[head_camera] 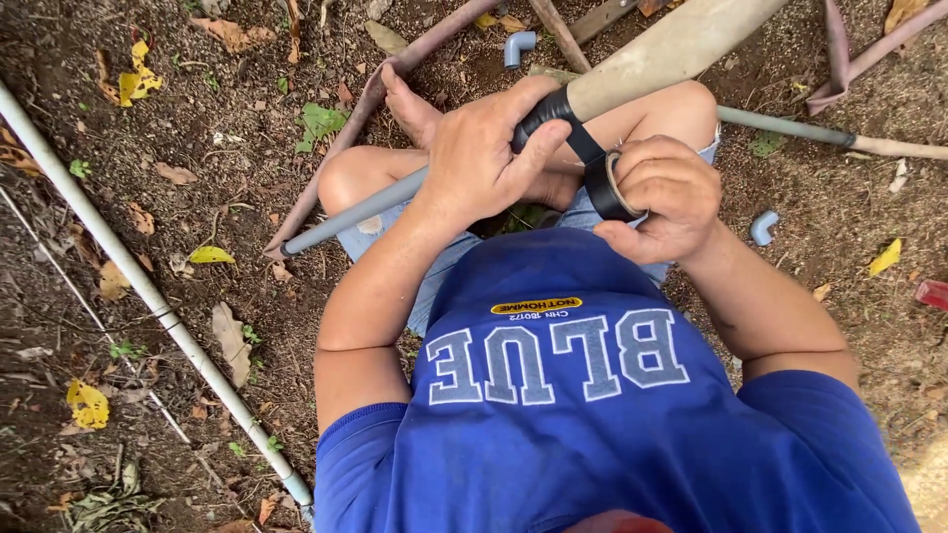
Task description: The person wraps electrical tape around a PVC pipe by hand, pulling the tape from a rubber gasket and continuously wrapping it around the pipe, then scrapes the pipe with a knife.
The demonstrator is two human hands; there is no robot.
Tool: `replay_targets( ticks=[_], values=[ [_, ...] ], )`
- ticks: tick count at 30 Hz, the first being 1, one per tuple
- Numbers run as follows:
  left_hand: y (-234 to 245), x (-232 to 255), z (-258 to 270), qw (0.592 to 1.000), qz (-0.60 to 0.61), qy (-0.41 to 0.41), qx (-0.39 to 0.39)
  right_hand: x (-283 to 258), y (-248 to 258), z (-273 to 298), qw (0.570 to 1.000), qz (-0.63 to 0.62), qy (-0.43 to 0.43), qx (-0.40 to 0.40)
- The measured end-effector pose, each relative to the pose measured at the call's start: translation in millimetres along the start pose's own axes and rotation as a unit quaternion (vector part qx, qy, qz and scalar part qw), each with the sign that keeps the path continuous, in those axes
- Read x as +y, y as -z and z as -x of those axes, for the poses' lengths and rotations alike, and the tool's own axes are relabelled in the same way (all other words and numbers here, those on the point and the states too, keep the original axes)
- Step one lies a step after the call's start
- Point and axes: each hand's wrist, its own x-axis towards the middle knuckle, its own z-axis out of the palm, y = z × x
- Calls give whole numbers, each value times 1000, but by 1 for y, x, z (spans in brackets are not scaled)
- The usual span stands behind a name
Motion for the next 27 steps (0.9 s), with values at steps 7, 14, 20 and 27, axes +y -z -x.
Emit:
replay_targets(
  ticks=[7,14,20,27],
  values=[
    [10,-8,-20,981,95,76,-150,40,4,7,999,4,-29,-16],
    [7,-12,-23,924,310,141,-172,48,4,3,998,-48,-33,6],
    [-2,1,-17,986,-142,27,-81,51,3,-1,999,-28,-17,-3],
    [-1,11,-18,995,-83,11,-63,50,1,0,1000,-17,-8,-10]
  ],
)
